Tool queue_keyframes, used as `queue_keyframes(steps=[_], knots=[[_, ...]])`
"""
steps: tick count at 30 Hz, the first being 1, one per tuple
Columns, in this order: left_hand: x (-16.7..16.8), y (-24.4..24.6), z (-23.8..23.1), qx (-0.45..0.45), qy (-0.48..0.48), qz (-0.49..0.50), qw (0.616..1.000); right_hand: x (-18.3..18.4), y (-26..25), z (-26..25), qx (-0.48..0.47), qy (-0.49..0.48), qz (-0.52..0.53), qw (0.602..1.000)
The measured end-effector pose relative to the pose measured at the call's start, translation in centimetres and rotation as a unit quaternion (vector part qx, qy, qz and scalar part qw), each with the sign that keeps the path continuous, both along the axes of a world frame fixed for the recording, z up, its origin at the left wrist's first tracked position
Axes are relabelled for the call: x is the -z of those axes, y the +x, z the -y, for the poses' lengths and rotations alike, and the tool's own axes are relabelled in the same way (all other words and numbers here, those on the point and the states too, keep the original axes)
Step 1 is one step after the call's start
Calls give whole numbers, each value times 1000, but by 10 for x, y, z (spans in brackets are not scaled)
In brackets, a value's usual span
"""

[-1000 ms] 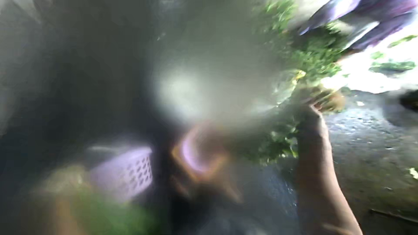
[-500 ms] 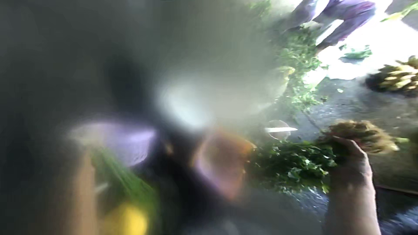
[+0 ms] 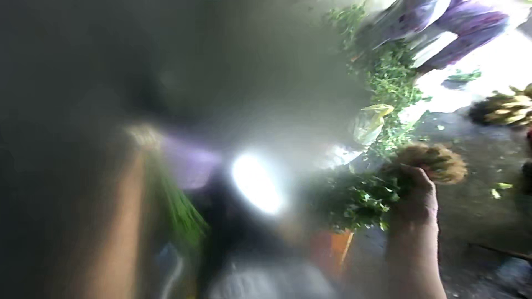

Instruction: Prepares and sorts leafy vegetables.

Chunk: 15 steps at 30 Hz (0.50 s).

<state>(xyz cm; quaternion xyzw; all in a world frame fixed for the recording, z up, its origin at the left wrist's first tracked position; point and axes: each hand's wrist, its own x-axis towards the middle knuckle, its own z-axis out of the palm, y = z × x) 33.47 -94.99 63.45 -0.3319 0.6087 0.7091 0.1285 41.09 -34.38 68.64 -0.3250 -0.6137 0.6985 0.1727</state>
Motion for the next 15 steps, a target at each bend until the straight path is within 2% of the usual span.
queue_keyframes(steps=[2, 3, 5, 7, 8, 9, 10, 11, 13, 15], knots=[[-10, -84, -6, 0, -34, 28, 999, -13, -60, 48, 22, -7, -10, 1000], [-2, -128, 4, 39, -12, 9, 999, -12, -89, 67, 32, -14, -13, 999], [21, -210, 19, 88, 18, -35, 995, 6, -137, 91, 43, -23, -5, 999], [6, -302, 0, 68, -45, 47, 996, 32, -179, 113, 41, -17, -5, 999], [5, -351, -11, 71, -53, 56, 994, 42, -203, 121, 44, -5, -2, 999], [26, -390, -4, 116, 11, -18, 993, 52, -226, 127, 46, 2, 8, 999], [63, -428, 9, 185, 97, -137, 968, 63, -246, 134, 55, -7, 19, 998], [66, -467, -3, 189, 96, -129, 969, 73, -266, 139, 67, -20, 27, 997], [31, -541, -58, 163, -10, -12, 986, 95, -302, 140, 89, -28, 33, 995], [38, -608, -98, 190, -47, -21, 980, 107, -334, 139, 111, -20, 35, 993]])
